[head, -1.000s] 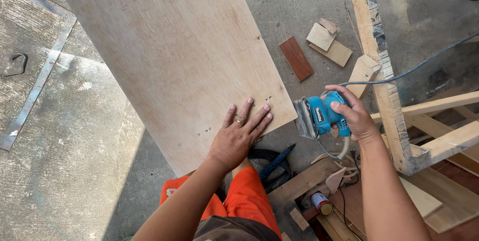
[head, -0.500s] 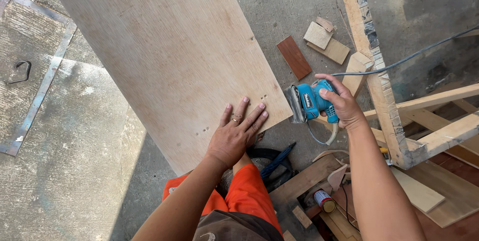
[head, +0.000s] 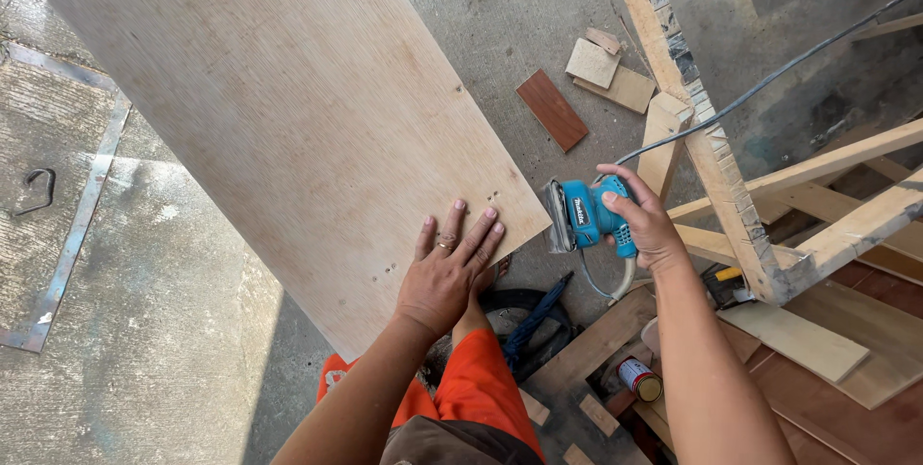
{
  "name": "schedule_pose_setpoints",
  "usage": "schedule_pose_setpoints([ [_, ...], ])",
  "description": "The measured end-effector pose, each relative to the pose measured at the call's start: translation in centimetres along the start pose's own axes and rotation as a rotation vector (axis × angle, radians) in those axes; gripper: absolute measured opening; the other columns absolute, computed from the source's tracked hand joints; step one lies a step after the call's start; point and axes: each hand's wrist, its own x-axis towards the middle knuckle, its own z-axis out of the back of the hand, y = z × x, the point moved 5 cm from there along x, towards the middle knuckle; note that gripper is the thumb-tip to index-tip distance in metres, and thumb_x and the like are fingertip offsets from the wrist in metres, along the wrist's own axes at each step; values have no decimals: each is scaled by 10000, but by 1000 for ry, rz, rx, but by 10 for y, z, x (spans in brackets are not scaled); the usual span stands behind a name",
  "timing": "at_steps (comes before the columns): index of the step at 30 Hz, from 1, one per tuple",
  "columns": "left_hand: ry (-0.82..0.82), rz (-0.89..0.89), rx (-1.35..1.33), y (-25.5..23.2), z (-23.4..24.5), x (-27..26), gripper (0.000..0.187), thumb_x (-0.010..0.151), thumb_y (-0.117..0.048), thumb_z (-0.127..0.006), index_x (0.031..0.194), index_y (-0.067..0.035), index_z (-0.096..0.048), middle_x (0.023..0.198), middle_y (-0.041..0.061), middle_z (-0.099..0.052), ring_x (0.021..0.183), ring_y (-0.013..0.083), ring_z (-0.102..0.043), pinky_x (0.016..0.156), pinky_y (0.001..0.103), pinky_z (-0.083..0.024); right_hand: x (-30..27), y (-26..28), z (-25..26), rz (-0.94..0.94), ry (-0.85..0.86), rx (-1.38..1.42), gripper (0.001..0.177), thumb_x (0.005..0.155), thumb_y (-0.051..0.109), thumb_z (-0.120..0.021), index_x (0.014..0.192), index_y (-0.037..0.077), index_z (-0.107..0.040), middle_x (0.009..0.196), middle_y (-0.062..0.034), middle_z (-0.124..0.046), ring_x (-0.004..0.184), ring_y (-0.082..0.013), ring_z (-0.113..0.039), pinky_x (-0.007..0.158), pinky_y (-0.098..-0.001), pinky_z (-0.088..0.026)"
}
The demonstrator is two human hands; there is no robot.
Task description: The person uses a blue electric sander to smooth the edges and surface of a rectangular wooden board. They reposition the board multiple times to access different sides and corners, maintaining a firm grip on the tool throughout the process.
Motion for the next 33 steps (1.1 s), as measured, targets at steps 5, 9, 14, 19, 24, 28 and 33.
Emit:
schedule_pose_setpoints([
  [5,19,2,-37,1,-2,0,693,1038,-463,-491,1654,-328,-203,1738,-62,-172,1604,311,-112,1216,550,-164,16,40,-9,-4,115,-111,546,875,246,-705,1405,147,-616,1194,-154,-653,673,-224,-623,396,-302,-500],
  [9,27,0,-18,0,-3,1,722,1024,-452,-509,1659,-334,-186,1740,-66,-159,1608,303,-94,1219,548,-146,41,65,-27,-8,234,-182,560,863,218,-714,1411,152,-617,1181,-128,-665,689,-206,-645,406,-273,-515],
  [14,9,4,-24,4,-5,1,710,1025,-463,-500,1654,-339,-196,1740,-72,-163,1609,297,-104,1221,541,-147,49,54,-21,-71,251,-201,562,851,173,-710,1405,133,-623,1093,-145,-655,633,-235,-644,390,-292,-522],
  [19,4,7,-70,2,-5,1,662,1044,-459,-488,1643,-337,-235,1732,-76,-193,1603,294,-140,1220,547,-178,55,55,-31,-38,281,-171,569,886,240,-699,1444,200,-601,1188,-105,-630,714,-214,-635,416,-295,-528],
  [24,-39,10,-67,3,-16,-2,603,1070,-474,-442,1631,-343,-264,1724,-70,-224,1601,288,-154,1215,540,-171,51,8,-3,-146,193,-172,533,872,226,-709,1399,184,-637,1118,-85,-616,677,-230,-621,391,-314,-524],
  [28,-8,11,-74,2,-12,-4,591,1077,-471,-439,1629,-348,-268,1724,-75,-226,1601,292,-161,1215,542,-178,35,40,-12,-90,215,-174,587,887,234,-688,1464,186,-589,1187,-120,-634,709,-245,-631,425,-327,-523],
  [33,15,-1,-68,4,-7,0,676,1036,-466,-506,1644,-345,-239,1733,-75,-194,1603,300,-124,1217,557,-163,34,22,-5,-74,171,-85,588,890,234,-710,1463,189,-587,1128,-120,-623,703,-286,-663,410,-327,-548],
])
